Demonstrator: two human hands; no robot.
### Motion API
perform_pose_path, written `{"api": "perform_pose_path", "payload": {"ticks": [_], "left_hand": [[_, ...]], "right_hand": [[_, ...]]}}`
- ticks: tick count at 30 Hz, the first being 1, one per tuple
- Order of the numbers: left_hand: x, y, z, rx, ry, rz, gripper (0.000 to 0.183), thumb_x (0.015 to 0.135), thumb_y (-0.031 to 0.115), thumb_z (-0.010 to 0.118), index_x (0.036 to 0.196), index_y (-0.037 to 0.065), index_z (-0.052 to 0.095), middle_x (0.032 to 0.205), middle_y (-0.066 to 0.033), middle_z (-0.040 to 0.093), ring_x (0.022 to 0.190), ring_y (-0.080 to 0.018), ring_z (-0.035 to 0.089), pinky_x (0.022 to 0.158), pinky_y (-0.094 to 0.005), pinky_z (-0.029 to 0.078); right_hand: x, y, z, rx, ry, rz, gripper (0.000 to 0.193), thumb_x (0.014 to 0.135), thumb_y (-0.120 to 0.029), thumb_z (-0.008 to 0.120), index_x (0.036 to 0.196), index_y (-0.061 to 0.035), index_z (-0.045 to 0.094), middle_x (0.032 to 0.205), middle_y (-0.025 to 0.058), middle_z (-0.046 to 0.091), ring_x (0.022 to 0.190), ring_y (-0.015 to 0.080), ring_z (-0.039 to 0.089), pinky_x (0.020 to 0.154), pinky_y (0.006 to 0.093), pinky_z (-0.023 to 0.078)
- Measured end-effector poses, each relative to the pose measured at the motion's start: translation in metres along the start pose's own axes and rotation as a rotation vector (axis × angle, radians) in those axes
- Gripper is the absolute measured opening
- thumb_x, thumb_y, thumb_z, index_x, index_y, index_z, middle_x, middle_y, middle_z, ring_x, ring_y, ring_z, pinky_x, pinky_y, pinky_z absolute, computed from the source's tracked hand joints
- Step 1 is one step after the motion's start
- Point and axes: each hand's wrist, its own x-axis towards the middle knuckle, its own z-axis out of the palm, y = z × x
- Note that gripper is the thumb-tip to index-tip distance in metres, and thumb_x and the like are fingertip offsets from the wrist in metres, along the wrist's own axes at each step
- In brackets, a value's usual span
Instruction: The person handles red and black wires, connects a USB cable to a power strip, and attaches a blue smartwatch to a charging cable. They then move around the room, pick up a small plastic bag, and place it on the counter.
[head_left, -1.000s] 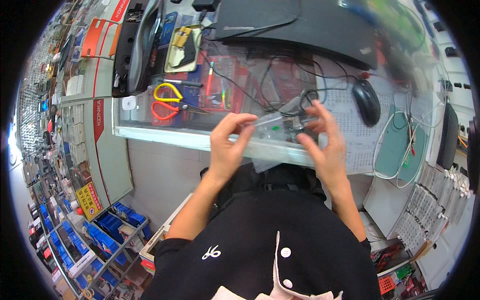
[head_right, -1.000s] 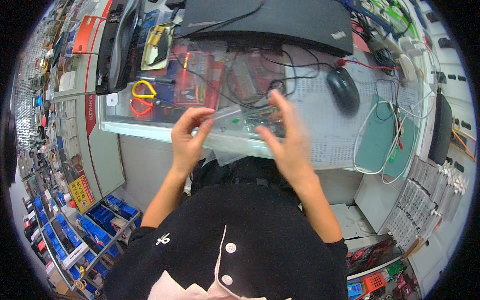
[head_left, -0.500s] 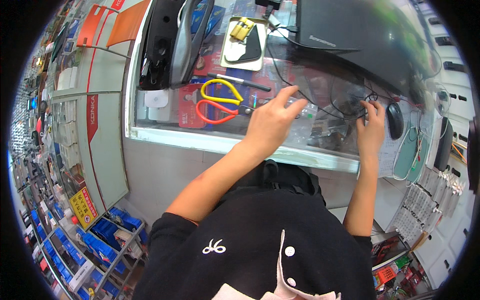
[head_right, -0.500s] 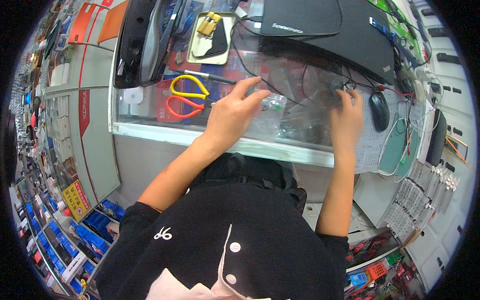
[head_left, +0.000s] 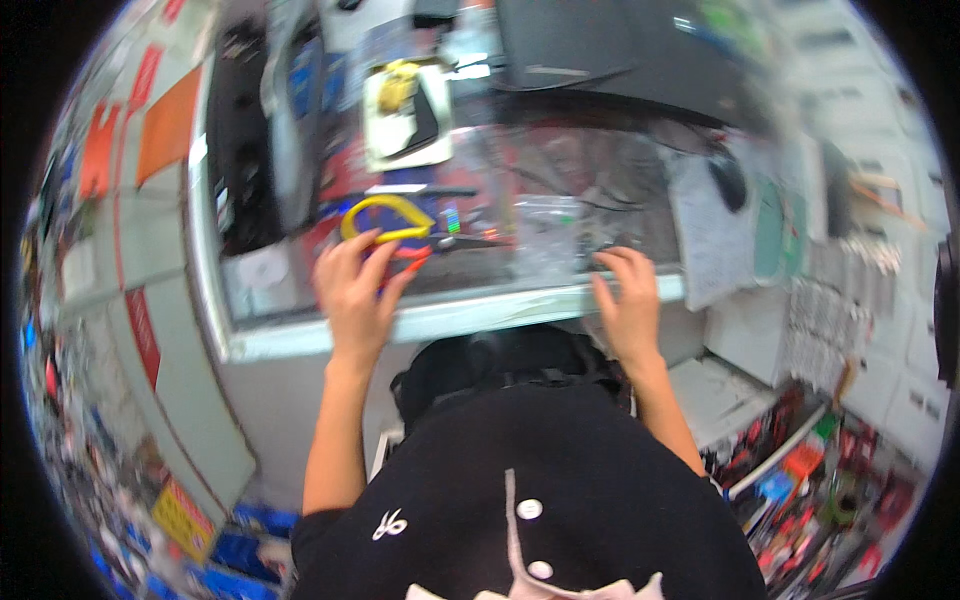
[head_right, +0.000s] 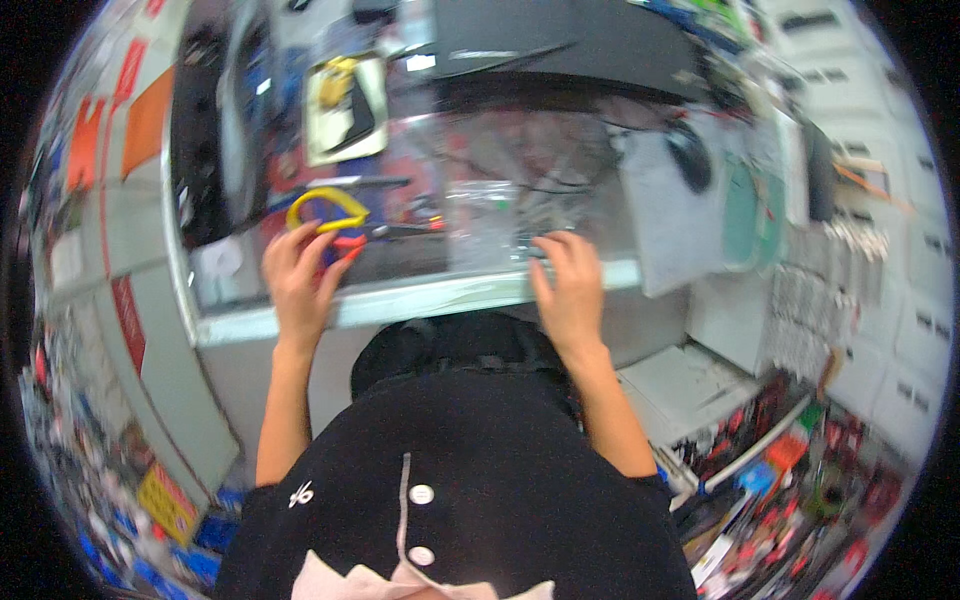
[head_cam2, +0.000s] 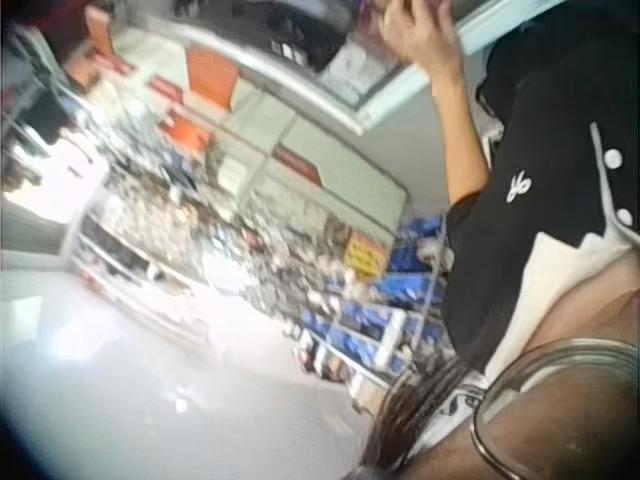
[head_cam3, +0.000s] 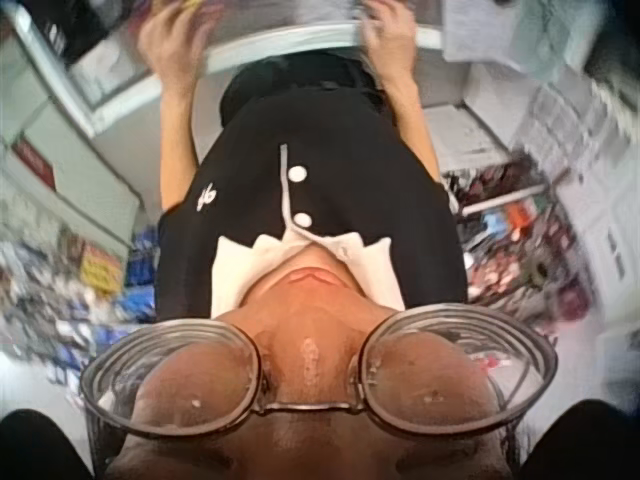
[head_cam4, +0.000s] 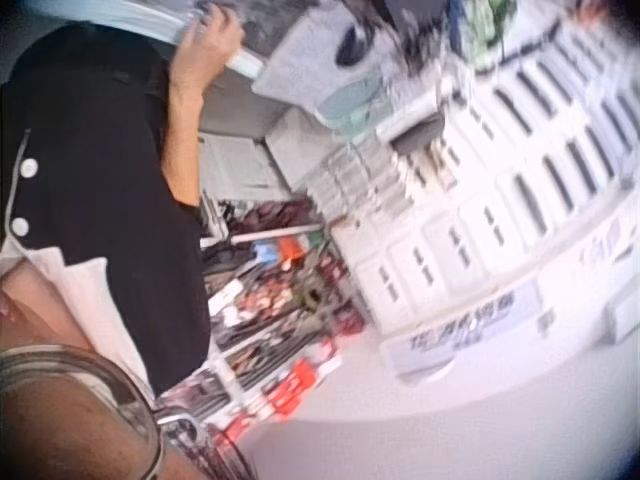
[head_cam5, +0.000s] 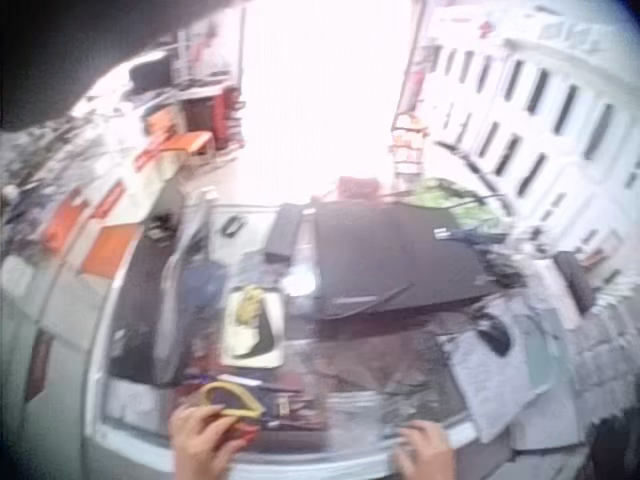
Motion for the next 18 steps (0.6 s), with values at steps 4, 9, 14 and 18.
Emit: {"api": "perform_pose_path", "payload": {"ticks": [4,9,14,18], "left_hand": [[-0.003,-0.003,0.002,0.025,0.005,0.012,0.035,0.072,0.016,0.072,0.105,0.008,0.063,0.114,-0.0093,0.055,0.109,-0.0294,0.047,0.098,-0.0437,0.032],[0.0,-0.002,0.0,0.108,0.038,0.008,0.032,0.074,0.016,0.07,0.104,0.007,0.064,0.114,-0.0101,0.055,0.108,-0.0289,0.048,0.098,-0.0422,0.03],[0.012,0.036,0.011,0.112,0.189,0.135,0.033,0.077,0.013,0.067,0.109,0.008,0.061,0.117,-0.0098,0.052,0.111,-0.0288,0.047,0.104,-0.0503,0.024],[0.016,0.091,0.038,-0.063,-0.038,0.274,0.033,0.073,0.01,0.068,0.105,0.009,0.062,0.116,-0.0111,0.052,0.113,-0.0284,0.047,0.106,-0.0525,0.021]], "right_hand": [[-0.008,0.012,-0.013,-0.014,0.067,0.035,0.022,0.077,-0.008,0.063,0.098,-0.0034,0.062,0.101,0.0103,0.058,0.093,0.0298,0.054,0.081,0.0388,0.043],[-0.022,0.018,-0.024,0.031,0.128,0.13,0.021,0.078,-0.011,0.062,0.098,-0.0048,0.062,0.101,0.0082,0.058,0.095,0.0267,0.054,0.083,0.0365,0.04],[-0.027,0.045,-0.045,0.039,0.31,0.202,0.017,0.076,-0.009,0.062,0.093,-0.0066,0.063,0.096,0.0054,0.059,0.091,0.0246,0.055,0.08,0.0363,0.04],[-0.025,0.085,-0.076,-0.007,0.448,0.296,0.015,0.077,-0.01,0.062,0.092,-0.0068,0.063,0.096,0.0065,0.06,0.092,0.0255,0.055,0.08,0.0362,0.039]]}}
